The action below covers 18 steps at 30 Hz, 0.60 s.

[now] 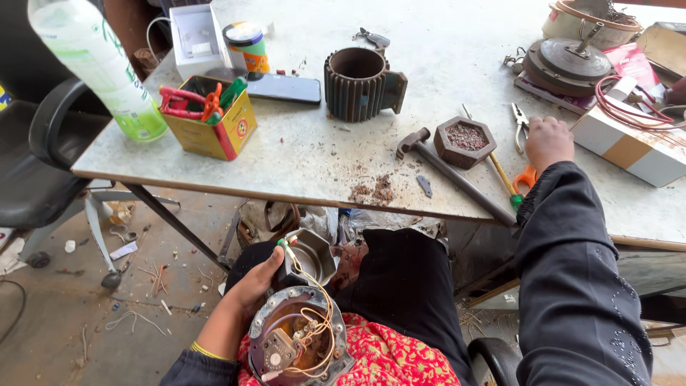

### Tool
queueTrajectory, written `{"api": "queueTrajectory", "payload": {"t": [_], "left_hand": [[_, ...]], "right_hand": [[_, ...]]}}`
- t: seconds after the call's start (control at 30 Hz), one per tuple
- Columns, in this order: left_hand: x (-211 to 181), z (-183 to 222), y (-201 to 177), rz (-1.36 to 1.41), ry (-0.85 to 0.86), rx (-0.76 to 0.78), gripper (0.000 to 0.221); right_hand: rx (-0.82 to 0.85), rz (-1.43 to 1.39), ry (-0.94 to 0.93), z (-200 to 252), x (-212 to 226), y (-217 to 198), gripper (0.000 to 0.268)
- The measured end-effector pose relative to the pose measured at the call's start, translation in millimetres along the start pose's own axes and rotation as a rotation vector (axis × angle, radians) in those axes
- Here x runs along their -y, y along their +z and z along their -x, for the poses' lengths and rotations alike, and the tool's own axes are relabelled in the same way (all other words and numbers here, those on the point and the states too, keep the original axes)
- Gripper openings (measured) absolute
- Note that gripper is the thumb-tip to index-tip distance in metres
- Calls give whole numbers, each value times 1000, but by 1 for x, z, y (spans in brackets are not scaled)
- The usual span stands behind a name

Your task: The person disassembles a small electric motor, removes the end cap, and manipulates internal wiring and components using pliers and screwdrivers. They adjust wires and parts within the motor housing while seated, then reposition the assembly on their lap to continue working.

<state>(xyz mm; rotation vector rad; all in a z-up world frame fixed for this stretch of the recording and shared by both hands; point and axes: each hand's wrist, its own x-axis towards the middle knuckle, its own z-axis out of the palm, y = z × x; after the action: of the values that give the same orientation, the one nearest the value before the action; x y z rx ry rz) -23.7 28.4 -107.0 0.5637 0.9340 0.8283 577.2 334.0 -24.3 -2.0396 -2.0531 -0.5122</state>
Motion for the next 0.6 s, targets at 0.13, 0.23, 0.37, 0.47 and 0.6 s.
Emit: {"api": "queueTrajectory", "payload": {"t": [0.13,0.23,0.37,0.47,0.6], "left_hand": [[-4,-4,0,32,-13,-3,77],[-4,-2,3,53,-10,28,78],[-8,7,6,206,4,120,67],[-11,15,9,203,109,307,62],[-15,16,19,212,170,457,65]], "right_hand": [[20,8,45,-5,0,5,24],[-111,-129,25,3,-17,-7,23],[-457,-235,-25,24,-47,-36,27],[-774,-435,-112,52,-72,-58,18],[-333,-1662,360,88,-87,-73,15]]}}
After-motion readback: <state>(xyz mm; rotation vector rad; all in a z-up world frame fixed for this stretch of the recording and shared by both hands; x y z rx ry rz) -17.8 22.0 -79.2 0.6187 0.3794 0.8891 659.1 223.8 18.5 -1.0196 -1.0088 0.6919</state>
